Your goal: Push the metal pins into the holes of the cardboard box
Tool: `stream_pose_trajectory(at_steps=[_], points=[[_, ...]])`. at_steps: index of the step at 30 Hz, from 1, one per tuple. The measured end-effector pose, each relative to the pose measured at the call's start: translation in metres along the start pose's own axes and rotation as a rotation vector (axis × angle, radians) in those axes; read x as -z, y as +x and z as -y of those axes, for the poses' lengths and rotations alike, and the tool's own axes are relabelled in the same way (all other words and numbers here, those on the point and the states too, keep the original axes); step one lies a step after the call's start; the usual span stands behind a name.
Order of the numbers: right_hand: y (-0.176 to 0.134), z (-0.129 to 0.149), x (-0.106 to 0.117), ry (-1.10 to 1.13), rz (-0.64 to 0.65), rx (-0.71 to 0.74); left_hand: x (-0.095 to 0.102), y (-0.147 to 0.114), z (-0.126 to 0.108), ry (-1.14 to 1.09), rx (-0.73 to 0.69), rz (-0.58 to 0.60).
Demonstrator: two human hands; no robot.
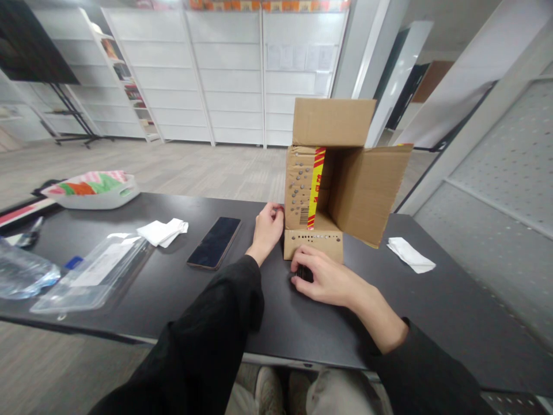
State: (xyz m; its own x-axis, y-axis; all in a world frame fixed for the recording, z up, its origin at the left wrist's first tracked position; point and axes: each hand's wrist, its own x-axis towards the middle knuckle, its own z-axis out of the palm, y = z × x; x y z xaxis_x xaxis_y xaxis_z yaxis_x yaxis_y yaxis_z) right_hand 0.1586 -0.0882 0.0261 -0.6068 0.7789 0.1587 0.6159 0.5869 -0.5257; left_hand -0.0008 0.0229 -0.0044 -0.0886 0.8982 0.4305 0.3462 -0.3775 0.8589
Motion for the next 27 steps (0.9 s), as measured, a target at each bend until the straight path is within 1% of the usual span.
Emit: stream_pose_trajectory(at_steps=[9,13,16,22,27], points=[[0.001,-0.002,0.001,-0.022,0.003,0.013,0.0,0.0,0.0,0.008,-0.003,0.01],[0.001,0.0,0.002,-0.019,-0.039,0.015,0.0,0.0,0.001,0.004,-0.013,0.009],[0.003,0.0,0.004,-0.045,-0.118,0.018,0.0,0.001,0.002,-0.007,-0.014,0.008],[0.007,-0.009,0.005,-0.145,-0.358,-0.039,0.0,0.0,0.002,0.018,-0.012,0.013],[0.01,-0.02,0.003,-0.195,-0.477,-0.07,0.0,0.001,0.004,0.031,-0.021,0.015]])
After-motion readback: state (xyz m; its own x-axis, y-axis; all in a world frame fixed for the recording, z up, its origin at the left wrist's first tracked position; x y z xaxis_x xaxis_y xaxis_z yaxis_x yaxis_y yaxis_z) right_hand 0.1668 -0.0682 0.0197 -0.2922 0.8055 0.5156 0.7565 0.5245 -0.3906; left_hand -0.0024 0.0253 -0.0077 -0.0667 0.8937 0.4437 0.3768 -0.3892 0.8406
